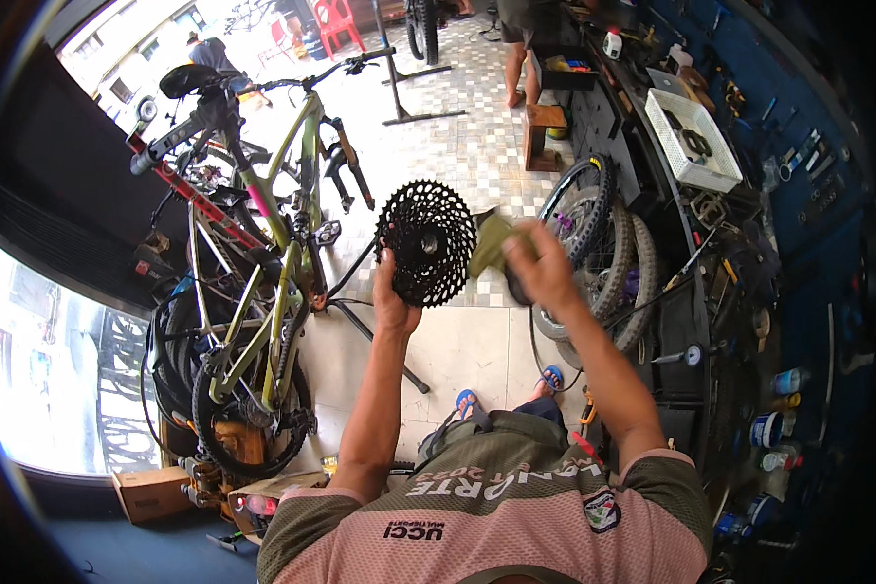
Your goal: The person cleans a bicycle cassette with a brush and cloth, then installs it onto a rear wheel using a cassette lockring tool and chain whip. The wheel is mounted onto a bicycle frame on a repair stand.
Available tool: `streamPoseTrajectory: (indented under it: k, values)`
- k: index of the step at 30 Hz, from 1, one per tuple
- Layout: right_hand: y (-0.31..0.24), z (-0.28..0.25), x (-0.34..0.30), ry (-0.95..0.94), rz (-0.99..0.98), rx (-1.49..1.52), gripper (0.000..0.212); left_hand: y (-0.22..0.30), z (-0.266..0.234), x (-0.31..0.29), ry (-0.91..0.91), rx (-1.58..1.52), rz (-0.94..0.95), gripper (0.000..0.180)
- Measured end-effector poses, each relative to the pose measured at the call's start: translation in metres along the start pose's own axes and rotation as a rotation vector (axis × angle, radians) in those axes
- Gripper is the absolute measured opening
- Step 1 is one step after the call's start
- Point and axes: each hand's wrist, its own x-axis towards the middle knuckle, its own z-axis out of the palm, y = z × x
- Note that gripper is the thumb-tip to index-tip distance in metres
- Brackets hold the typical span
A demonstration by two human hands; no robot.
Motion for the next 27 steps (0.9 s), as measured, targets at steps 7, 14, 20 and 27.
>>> streamPoseTrajectory:
  k: [7, 14, 20, 27]
  values:
    - [-0.033, 0.023, 0.017, -0.327, -0.767, -0.824, 0.037, 0.018, -0.001, -0.019, -0.126, 0.085, 0.037, 0.053]
    - [-0.038, 0.064, 0.011, -0.399, -0.585, -0.965, 0.021, 0.041, -0.005, -0.029, -0.177, 0.631, 0.285, 0.061]
    - [-0.041, 0.103, 0.015, -0.566, -0.03, -0.087, 0.032, 0.05, -0.023, -0.028, -0.165, 0.628, 0.348, 0.06]
    - [-0.024, 0.124, 0.007, -0.466, 0.781, 1.357, 0.029, 0.011, -0.057, -0.023, -0.081, 0.003, 0.263, 0.059]
